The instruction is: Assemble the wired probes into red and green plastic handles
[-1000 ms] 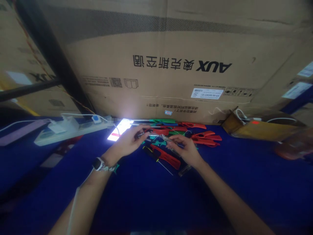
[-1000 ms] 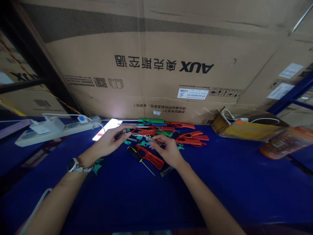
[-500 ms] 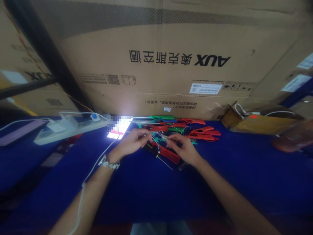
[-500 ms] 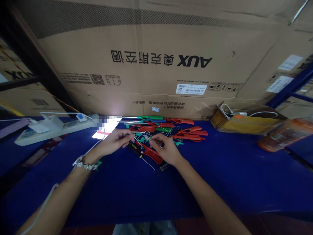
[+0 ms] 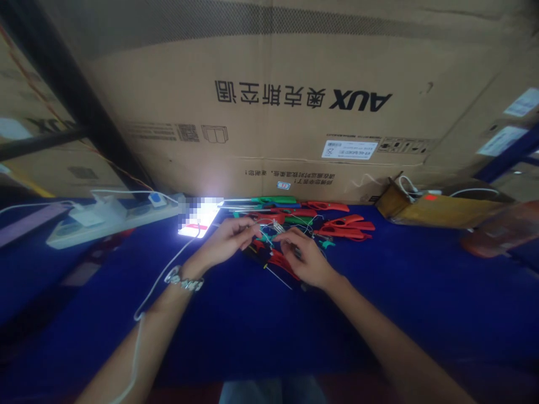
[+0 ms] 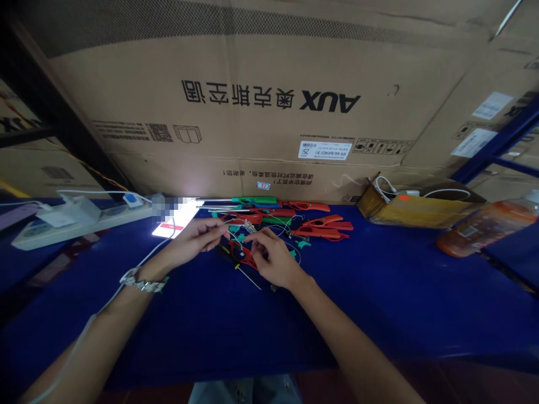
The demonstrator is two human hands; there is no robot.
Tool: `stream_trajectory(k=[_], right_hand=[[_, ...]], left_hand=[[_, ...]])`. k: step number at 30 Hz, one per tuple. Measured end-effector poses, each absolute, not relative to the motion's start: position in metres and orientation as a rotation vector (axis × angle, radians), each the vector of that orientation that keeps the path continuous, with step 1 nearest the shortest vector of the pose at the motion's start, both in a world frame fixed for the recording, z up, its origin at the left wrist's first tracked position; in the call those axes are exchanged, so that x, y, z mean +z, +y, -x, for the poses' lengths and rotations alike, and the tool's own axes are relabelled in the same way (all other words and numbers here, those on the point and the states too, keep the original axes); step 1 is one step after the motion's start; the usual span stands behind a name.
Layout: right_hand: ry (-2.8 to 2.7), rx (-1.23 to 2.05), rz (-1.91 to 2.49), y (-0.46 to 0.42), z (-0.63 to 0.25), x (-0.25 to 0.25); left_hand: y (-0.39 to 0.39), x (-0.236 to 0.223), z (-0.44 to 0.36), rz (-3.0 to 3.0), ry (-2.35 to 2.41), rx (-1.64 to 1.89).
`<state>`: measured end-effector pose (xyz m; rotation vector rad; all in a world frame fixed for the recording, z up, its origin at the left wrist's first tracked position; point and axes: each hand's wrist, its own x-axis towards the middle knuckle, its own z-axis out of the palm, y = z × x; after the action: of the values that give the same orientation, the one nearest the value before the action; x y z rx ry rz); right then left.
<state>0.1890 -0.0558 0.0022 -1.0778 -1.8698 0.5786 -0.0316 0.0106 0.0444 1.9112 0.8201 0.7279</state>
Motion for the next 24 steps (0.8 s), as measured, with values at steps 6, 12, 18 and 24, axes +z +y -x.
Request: stream_trajectory(k=[6, 12, 18, 24], right_hand=[[-1.842, 0.501, 1.1, -0.055, -0.184, -0.001], [-1.819, 0.546, 1.08, -0.052, -0.191, 0.003], [-1.915, 0.581, 0.98, -0.054, -0.201, 0.01], [-2.033, 0.71, 0.995, -0.057, -0.197, 0.019]], left_hand=[[0.008, 0.044, 0.031, -1.887, 0.786, 0.732], [0.013, 0.043, 0.039, -1.949, 0.732, 0.673], [0.016, 0.036, 0.038, -1.807, 0.821, 0.713], [0.015, 0.031, 0.033, -1.9, 0.951, 0.768]])
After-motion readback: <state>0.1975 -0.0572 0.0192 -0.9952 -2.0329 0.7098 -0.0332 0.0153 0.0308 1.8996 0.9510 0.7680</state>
